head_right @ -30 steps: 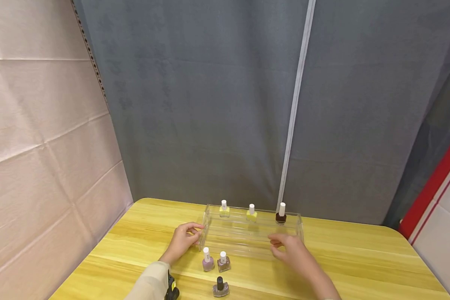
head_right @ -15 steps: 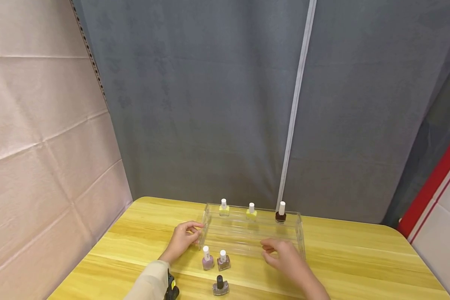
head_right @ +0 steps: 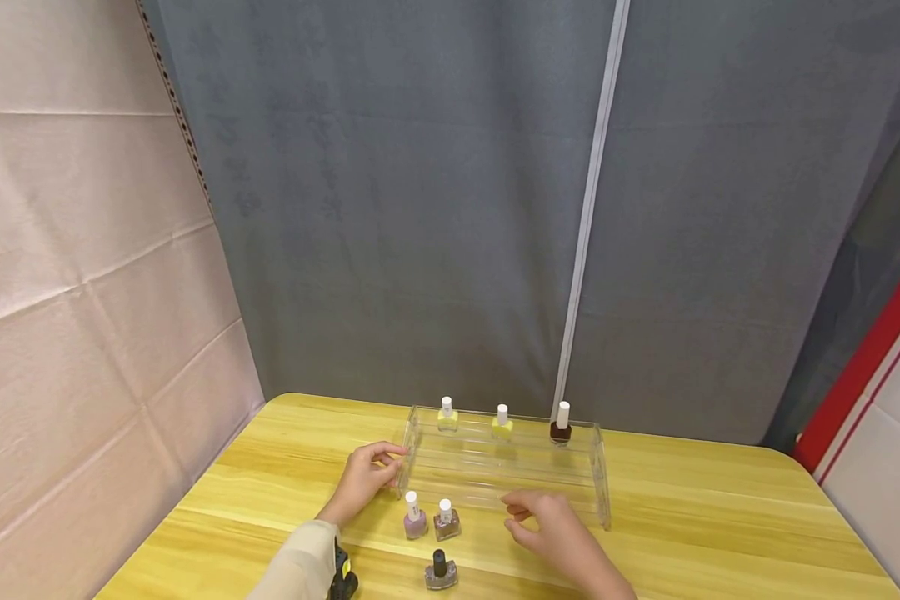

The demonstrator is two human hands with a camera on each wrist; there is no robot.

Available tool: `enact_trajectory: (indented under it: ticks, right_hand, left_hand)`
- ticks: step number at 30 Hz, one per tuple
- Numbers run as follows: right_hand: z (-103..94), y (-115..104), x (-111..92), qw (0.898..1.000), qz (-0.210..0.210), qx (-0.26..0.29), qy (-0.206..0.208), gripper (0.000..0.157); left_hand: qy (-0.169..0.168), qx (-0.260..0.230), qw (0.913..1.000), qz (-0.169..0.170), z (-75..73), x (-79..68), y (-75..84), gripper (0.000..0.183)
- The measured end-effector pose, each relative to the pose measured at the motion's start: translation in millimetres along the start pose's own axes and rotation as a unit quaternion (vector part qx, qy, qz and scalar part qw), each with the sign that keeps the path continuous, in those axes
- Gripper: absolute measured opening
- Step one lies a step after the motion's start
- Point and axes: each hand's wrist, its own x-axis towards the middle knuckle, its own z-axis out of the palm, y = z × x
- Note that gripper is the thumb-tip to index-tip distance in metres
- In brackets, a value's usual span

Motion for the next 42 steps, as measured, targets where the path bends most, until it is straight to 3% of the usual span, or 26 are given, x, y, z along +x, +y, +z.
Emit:
enact_trajectory:
  ticks: [8,11,21,42]
  right_hand:
    - [6.7,-4.4,-1.0,1.000,-0.007,0.020,-0.017,0.027]
    - [8.2,-6.6,-1.1,0.999,0.002,0.034,-0.027,0.027]
    - [16.7,-11.2,-0.4,0.997,0.006,0.059,-0.056,0.029]
    - [36.2,-21.5,4.2,0.990,0.031,0.077,-0.113,0.027]
  left_hand:
    - [0.008,-0.004,0.9999,-0.005,5.0,9.1,-32.3,0.018]
    - [0.008,0.001,0.9999,-0.010,5.1,10.3,-36.7,0.018]
    - [-0.005,-0.006,1.0000,-0.006,-0.8,1.4,-2.6,0.018]
    - [-0.009,-0.005,0.9999,-0.013,-1.3,1.9,-3.2,0.018]
